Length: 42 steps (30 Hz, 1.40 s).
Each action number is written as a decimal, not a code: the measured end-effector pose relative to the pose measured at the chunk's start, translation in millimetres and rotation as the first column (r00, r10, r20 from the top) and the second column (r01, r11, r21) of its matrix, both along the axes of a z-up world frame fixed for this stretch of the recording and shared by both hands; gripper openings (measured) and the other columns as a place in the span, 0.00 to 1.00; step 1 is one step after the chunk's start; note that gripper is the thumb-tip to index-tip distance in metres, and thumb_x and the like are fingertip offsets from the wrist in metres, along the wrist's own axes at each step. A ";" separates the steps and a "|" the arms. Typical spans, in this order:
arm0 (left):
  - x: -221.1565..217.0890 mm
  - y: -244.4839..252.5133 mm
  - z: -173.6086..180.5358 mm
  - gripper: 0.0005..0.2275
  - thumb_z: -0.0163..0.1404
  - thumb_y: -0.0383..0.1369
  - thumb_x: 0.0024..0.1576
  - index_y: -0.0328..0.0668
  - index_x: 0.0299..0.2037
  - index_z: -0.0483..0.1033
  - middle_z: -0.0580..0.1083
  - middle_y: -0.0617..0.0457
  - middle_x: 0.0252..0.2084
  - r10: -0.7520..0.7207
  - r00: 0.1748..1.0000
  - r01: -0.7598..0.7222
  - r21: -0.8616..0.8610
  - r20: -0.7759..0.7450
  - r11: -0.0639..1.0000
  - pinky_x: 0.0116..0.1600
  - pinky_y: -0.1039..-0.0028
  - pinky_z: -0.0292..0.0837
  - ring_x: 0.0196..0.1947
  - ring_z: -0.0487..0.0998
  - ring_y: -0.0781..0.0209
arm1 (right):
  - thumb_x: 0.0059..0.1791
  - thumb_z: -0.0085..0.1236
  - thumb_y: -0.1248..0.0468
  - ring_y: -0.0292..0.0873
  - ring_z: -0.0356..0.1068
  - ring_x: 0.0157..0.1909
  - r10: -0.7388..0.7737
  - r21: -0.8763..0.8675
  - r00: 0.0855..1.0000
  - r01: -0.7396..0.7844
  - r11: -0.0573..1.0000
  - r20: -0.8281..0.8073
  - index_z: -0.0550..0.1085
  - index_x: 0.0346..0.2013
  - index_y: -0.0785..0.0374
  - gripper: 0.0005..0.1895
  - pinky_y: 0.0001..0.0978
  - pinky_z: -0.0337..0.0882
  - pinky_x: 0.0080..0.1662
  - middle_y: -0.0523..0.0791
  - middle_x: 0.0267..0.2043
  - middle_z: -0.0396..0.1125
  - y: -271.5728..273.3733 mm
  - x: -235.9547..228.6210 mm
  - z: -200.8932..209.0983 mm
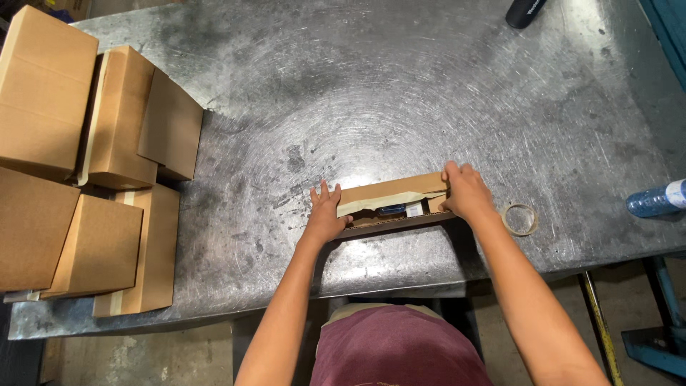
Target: The person folds small cardboard boxes, places items like a blue bottle and small white boxes inside, and seals them using strips of tape.
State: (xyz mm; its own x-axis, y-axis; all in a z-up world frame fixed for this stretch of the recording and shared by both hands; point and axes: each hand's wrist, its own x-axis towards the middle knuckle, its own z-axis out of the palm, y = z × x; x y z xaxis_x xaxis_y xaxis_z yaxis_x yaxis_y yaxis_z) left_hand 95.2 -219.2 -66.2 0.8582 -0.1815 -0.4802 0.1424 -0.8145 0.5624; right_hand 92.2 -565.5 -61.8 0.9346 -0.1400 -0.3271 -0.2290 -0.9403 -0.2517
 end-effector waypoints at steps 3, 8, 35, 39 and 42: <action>1.8 -0.4 3.9 0.41 0.63 0.37 0.56 0.46 0.79 0.54 0.41 0.38 0.83 -0.020 1.000 0.020 0.010 0.013 1.000 0.75 0.35 0.51 0.81 0.34 0.30 | 0.39 0.78 0.59 0.56 0.68 0.63 0.325 -0.080 0.943 -0.319 0.944 0.071 0.69 0.44 0.54 0.27 0.48 0.75 0.58 0.46 0.47 0.67 8.2 -3.7 15.0; -1.4 -2.6 16.9 0.42 0.64 0.38 0.55 0.43 0.79 0.54 0.42 0.37 0.83 -0.025 0.999 0.025 0.014 0.023 1.000 0.78 0.41 0.48 0.81 0.34 0.28 | 0.49 0.64 0.56 0.47 0.70 0.58 0.519 -0.193 0.840 -0.489 0.851 0.160 0.72 0.43 0.51 0.12 0.41 0.78 0.54 0.42 0.44 0.68 -4.7 0.5 -0.5; -13.8 -9.9 53.9 0.45 0.57 0.59 0.54 0.42 0.78 0.57 0.46 0.36 0.82 0.003 0.998 -0.004 0.006 0.062 1.000 0.77 0.40 0.50 0.81 0.38 0.29 | 0.55 0.57 0.64 0.47 0.77 0.31 -0.071 0.465 0.702 -0.389 0.795 0.709 0.72 0.43 0.54 0.03 0.39 0.77 0.37 0.44 0.28 0.76 105.8 3.3 108.8; -7.2 -8.0 17.5 0.36 0.56 0.50 0.59 0.49 0.77 0.59 0.51 0.41 0.81 0.037 0.996 -0.041 0.049 0.082 0.998 0.74 0.39 0.56 0.82 0.41 0.36 | 0.55 0.57 0.72 0.44 0.74 0.28 -0.307 0.616 0.605 -0.405 0.676 0.734 0.73 0.43 0.65 0.03 0.36 0.76 0.35 0.49 0.27 0.74 88.4 3.5 147.6; -1.9 -5.3 -9.4 0.31 0.51 0.46 0.62 0.51 0.76 0.62 0.56 0.40 0.78 0.018 0.992 -0.028 0.076 0.128 0.997 0.70 0.37 0.62 0.80 0.49 0.35 | 0.57 0.56 0.75 0.44 0.72 0.30 -0.339 0.587 0.558 -0.355 0.727 0.757 0.71 0.46 0.68 0.04 0.35 0.74 0.37 0.51 0.30 0.72 52.8 -15.7 188.0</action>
State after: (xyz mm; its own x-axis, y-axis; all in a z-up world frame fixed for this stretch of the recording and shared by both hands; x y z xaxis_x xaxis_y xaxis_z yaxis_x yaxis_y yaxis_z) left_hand 93.3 -224.5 -75.6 0.9165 -0.1274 -0.3791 0.0932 -0.8537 0.5123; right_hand 76.5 -512.7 126.2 0.8165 -0.2241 0.5321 0.3946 -0.4562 -0.7976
